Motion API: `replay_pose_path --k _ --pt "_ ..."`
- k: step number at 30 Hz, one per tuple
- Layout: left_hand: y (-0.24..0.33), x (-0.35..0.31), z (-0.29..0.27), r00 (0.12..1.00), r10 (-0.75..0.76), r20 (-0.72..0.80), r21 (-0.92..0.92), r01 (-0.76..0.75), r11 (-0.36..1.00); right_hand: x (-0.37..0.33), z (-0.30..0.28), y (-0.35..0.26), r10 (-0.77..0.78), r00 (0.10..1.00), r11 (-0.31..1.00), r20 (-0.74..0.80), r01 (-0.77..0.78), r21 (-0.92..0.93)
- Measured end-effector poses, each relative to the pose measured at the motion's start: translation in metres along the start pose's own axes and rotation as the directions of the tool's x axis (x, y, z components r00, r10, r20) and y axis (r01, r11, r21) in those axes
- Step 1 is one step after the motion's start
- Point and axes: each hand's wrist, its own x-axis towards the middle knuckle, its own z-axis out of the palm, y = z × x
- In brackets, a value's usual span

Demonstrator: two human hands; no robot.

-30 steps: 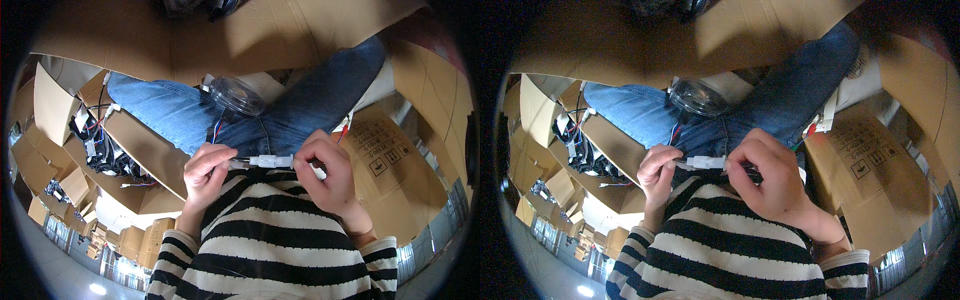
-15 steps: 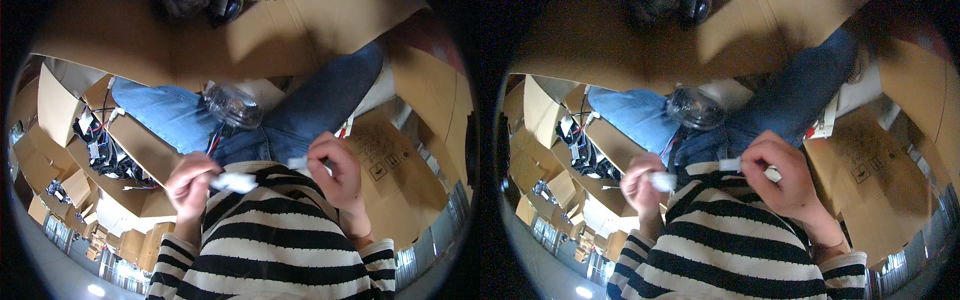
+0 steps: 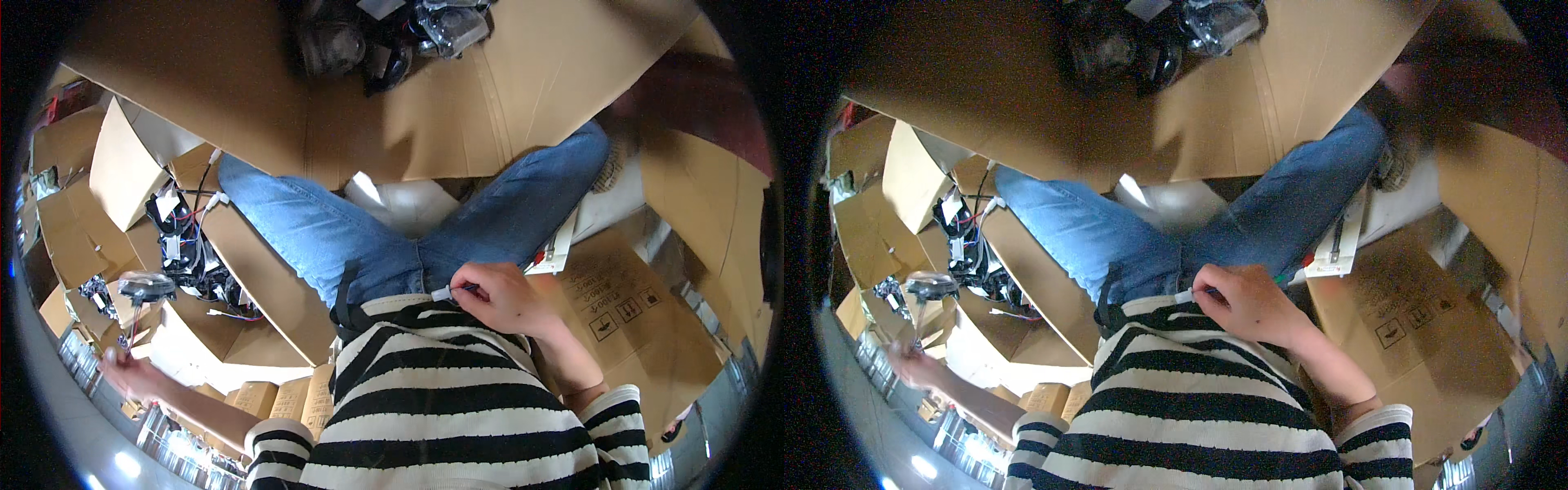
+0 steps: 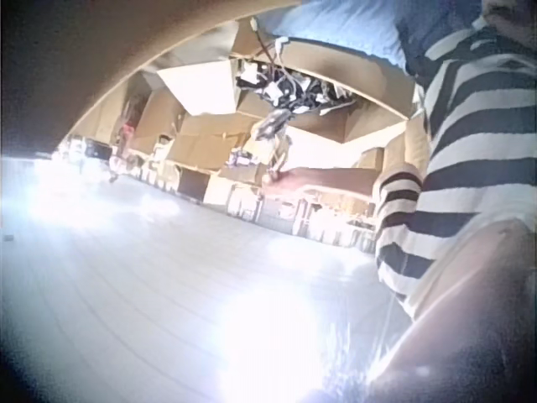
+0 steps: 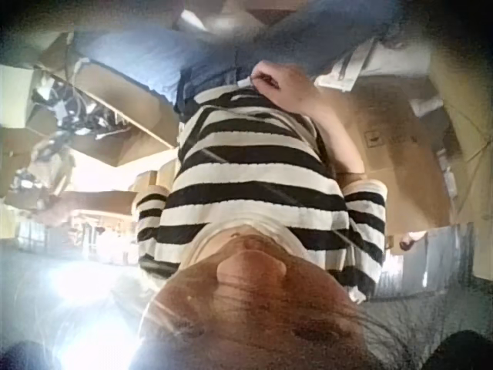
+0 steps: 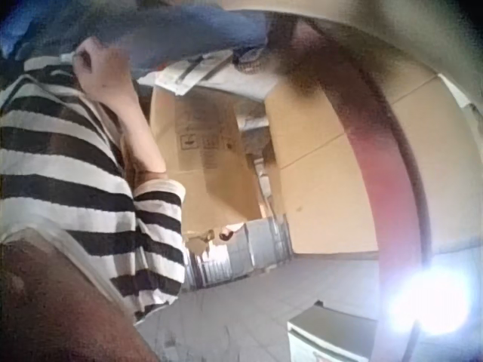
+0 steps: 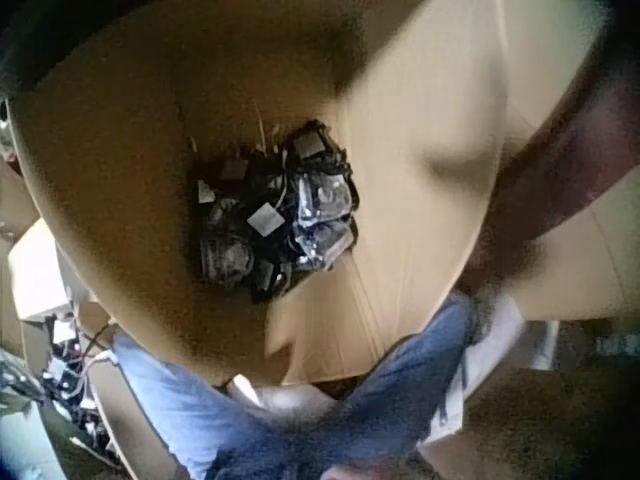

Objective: The person connects small plastic components with wire connectors by hand, taking them from a cardboard box.

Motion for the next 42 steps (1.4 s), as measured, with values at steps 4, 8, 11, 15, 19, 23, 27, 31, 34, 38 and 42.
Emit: replay_pose_path --k 4,8,11,15,19,23,27,31,34,38,42 --pt "0.007 -0.06 0.103 0.794 -0.45 0.408 -0.595 0.605 0.528 0.007 -0.007 0.006 -0.027 0.999 1.0 0.039 0.026 0.015" --pt "0.072 -0.076 0.111 0.748 -0.435 0.5 -0.547 0.663 0.511 0.006 -0.018 0.011 0.045 0.999 0.999 0.03 -0.045 0.001" --pt "0.157 -0.044 0.054 0.808 -0.485 0.336 -0.591 0.581 0.559 0.012 -0.012 0.023 0.017 0.998 0.999 -0.067 -0.014 0.049" --pt "0.319 -0.018 0.017 0.709 0.157 0.688 -0.725 0.66 0.197 0.027 -0.008 0.021 0.063 0.988 0.992 -0.14 -0.047 0.115" --pt "0.49 0.015 0.058 0.623 0.717 0.311 -0.879 0.476 -0.033 0.036 -0.006 0.019 0.112 0.973 0.986 -0.2 -0.084 0.147" --pt "0.608 0.058 0.089 0.466 0.771 0.435 -0.9 0.202 0.386 0.042 -0.014 0.008 0.303 0.947 0.937 -0.106 -0.275 0.216" --pt "0.665 0.066 0.121 0.313 0.765 0.564 -0.815 0.062 0.576 0.047 -0.021 0.009 0.367 0.925 0.892 -0.104 -0.317 0.323" --pt "0.68 0.062 0.124 0.321 0.744 0.586 -0.778 -0.033 0.627 0.056 -0.025 0.012 0.318 0.938 0.913 -0.139 -0.264 0.312" --pt "0.656 0.075 0.112 0.299 0.774 0.558 -0.767 -0.17 0.619 0.061 -0.029 0.012 0.328 0.937 0.916 -0.122 -0.284 0.282" --pt "0.576 0.067 0.1 0.515 0.724 0.459 -0.847 0.009 0.531 0.061 -0.028 0.011 0.327 0.933 0.918 -0.15 -0.276 0.285" --pt "0.492 0.026 0.078 0.828 0.548 0.116 -0.969 -0.026 0.244 0.057 -0.024 0.01 0.224 0.954 0.95 -0.199 -0.168 0.264"
